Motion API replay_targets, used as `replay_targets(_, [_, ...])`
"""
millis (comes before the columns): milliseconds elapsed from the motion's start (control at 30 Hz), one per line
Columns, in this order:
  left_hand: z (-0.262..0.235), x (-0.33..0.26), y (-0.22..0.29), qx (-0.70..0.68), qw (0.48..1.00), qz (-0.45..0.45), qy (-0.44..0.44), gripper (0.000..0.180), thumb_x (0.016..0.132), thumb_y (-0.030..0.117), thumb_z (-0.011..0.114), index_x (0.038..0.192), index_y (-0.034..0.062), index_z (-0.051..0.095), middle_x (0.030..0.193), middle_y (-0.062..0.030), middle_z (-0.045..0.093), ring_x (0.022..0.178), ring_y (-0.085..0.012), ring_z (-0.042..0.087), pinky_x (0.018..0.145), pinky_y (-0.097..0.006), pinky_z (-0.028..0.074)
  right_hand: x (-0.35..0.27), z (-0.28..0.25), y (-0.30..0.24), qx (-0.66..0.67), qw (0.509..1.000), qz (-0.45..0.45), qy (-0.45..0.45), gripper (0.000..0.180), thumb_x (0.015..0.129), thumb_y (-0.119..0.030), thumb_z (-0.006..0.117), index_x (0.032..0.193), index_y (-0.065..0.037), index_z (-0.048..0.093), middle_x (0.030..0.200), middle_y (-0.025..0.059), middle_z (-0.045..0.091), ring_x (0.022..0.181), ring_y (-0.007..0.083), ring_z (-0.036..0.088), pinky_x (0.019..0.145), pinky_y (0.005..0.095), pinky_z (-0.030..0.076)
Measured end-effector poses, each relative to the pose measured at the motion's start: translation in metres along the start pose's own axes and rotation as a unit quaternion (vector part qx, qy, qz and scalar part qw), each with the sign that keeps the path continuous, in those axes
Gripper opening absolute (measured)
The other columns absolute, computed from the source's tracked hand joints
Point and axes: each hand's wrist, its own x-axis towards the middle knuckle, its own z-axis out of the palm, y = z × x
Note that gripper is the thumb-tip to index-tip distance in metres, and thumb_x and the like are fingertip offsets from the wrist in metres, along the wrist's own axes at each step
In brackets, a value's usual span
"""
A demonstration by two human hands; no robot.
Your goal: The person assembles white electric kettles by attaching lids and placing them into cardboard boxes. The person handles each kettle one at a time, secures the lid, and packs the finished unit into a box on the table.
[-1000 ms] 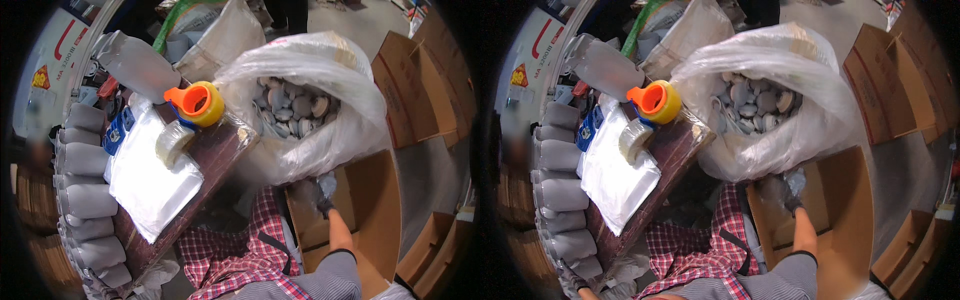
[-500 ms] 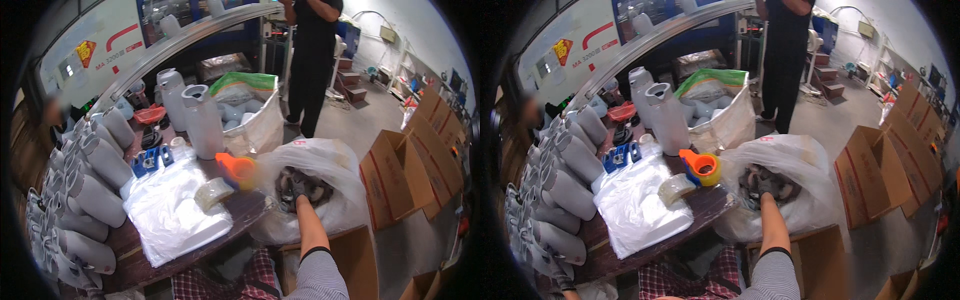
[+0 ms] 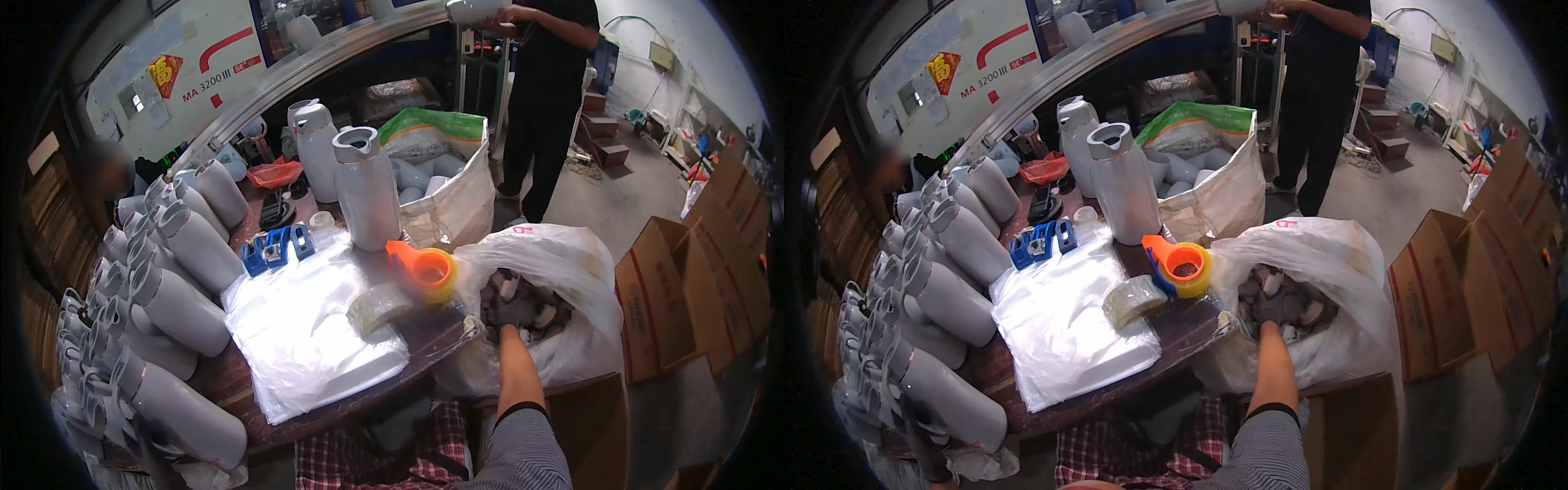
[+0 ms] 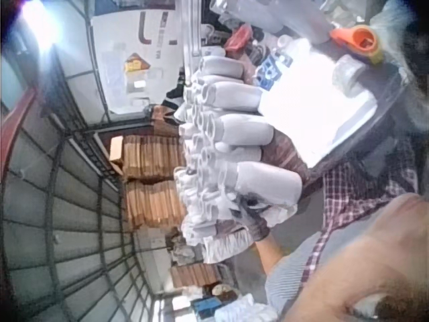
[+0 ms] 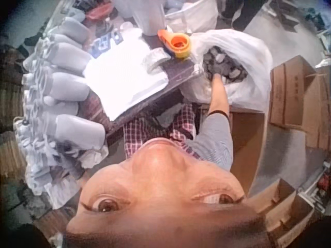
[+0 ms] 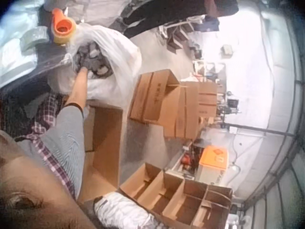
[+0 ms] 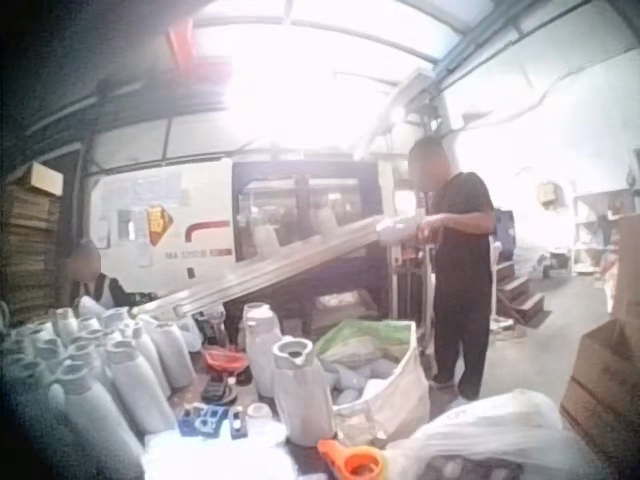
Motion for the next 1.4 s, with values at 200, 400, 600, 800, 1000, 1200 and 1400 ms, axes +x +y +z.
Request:
replay_targets(200, [0.013,-0.087,0.046,-0.037,0.984,-0.082,-0.153,0.025,0.088,0.013,0.067,0.11,0.0038,0.056,0.087,-0.0019,0.062,0.072,-0.0138,0.06,0.06,-0.028,0.047,-0.066,-0.071,-0.003,0.313,0.946,0.026,-0.081,0.056,0.079,-0.01,0.069,0.132,-0.002,0.051,0.109,0.0068,0.061,0.087,0.0166,0.061,0.074,0.0277,0.052])
replay_targets(400, [0.095,-0.151,0.063,0.05,0.87,0.026,-0.491,0.023,0.08,0.015,0.076,0.092,0.0,0.064,0.077,-0.0077,0.063,0.071,-0.016,0.062,0.063,-0.032,0.05,-0.201,-0.229,-0.186,0.383,0.845,-0.119,-0.352,0.072,0.082,-0.008,0.074,0.143,-0.003,0.036,0.131,0.0107,0.051,0.113,0.0181,0.055,0.095,0.0286,0.047])
replay_targets(600, [0.102,-0.18,0.012,0.009,0.803,0.129,-0.581,0.026,0.074,0.018,0.077,0.083,-0.0016,0.064,0.07,-0.0179,0.061,0.058,-0.0347,0.06,0.055,-0.037,0.048,-0.3,-0.246,-0.283,0.252,0.716,-0.275,-0.59,0.083,0.084,-0.013,0.072,0.15,-0.005,0.023,0.145,0.0161,0.039,0.131,0.025,0.043,0.106,0.035,0.037])
replay_targets(800, [0.088,-0.19,0.008,0.039,0.749,0.246,-0.614,0.028,0.075,0.026,0.076,0.083,0.0024,0.064,0.076,-0.0173,0.062,0.069,-0.0336,0.062,0.061,-0.04,0.05,-0.327,-0.227,-0.277,0.095,0.673,-0.447,-0.581,0.085,0.088,-0.044,0.066,0.151,-0.009,0.022,0.15,0.0282,0.026,0.137,0.0437,0.032,0.111,0.0452,0.029])
replay_targets(1000, [0.073,-0.191,-0.004,-0.013,0.787,0.19,-0.587,0.029,0.073,0.028,0.077,0.084,0.002,0.068,0.071,-0.0166,0.064,0.064,-0.0317,0.065,0.061,-0.037,0.05,-0.351,-0.222,-0.267,0.093,0.689,-0.527,-0.489,0.084,0.09,-0.044,0.061,0.152,-0.008,0.017,0.151,0.0307,0.023,0.137,0.0471,0.031,0.11,0.0502,0.028])
replay_targets(1200, [0.065,-0.185,-0.015,-0.039,0.739,0.167,-0.651,0.033,0.072,0.025,0.076,0.092,0.0001,0.066,0.083,-0.0183,0.066,0.077,-0.0319,0.066,0.069,-0.038,0.051,-0.359,-0.216,-0.228,0.135,0.684,-0.576,-0.427,0.092,0.084,-0.041,0.067,0.153,-0.011,0.016,0.151,0.0292,0.025,0.137,0.0468,0.031,0.111,0.0531,0.023])
replay_targets(1400, [0.066,-0.181,-0.03,-0.106,0.731,0.19,-0.646,0.046,0.072,0.028,0.077,0.104,-0.0021,0.064,0.089,-0.0195,0.066,0.082,-0.0316,0.066,0.073,-0.037,0.051,-0.365,-0.258,-0.263,0.087,0.656,-0.572,-0.485,0.093,0.081,-0.044,0.07,0.151,-0.007,0.022,0.148,0.0303,0.028,0.136,0.0484,0.031,0.111,0.0522,0.027])
